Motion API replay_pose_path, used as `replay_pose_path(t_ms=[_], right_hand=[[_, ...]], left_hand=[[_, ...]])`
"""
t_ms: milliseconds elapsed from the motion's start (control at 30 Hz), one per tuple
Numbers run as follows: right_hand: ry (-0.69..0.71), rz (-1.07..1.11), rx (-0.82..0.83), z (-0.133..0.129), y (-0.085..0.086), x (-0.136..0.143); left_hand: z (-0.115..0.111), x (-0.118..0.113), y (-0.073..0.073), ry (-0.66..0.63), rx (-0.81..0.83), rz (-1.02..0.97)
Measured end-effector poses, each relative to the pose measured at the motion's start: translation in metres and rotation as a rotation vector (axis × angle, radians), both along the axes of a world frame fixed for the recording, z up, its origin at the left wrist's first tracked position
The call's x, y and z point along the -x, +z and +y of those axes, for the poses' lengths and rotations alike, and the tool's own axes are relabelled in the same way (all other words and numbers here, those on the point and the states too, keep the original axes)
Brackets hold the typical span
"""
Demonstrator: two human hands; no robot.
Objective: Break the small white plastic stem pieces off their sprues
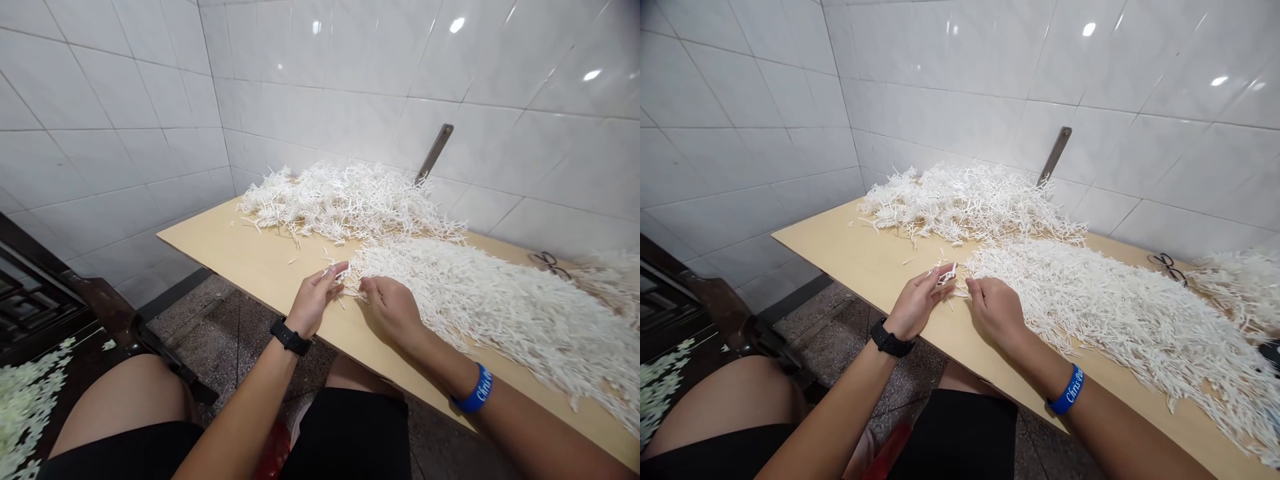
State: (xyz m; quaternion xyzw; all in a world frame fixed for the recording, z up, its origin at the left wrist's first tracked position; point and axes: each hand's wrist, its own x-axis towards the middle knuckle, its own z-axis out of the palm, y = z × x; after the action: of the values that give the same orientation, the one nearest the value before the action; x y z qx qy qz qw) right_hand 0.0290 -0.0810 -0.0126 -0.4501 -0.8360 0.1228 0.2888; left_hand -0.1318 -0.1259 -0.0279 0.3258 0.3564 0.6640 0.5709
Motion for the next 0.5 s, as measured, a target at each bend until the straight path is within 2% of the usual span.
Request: replay_pose_path(t_ms=[133, 267, 367, 500], right_hand=[[0.120, 0.152, -0.018, -0.004, 0.001, 0.002], [0.280, 0.341, 0.155, -0.007, -0.002, 0.007], [0.361, 0.422, 0.268, -0.006, -0.005, 0.007], [0.415, 0.370, 0.288, -0.011, -0.005, 0.006]], left_hand=[[-0.002, 0.003, 0.001, -0.133, -0.120, 0.094], [-0.005, 0.004, 0.006, -0.229, -0.204, 0.258], [-0.007, 0.004, 0.008, -0.230, -0.214, 0.335], [-0.005, 0.001, 0.003, -0.208, -0.193, 0.292]])
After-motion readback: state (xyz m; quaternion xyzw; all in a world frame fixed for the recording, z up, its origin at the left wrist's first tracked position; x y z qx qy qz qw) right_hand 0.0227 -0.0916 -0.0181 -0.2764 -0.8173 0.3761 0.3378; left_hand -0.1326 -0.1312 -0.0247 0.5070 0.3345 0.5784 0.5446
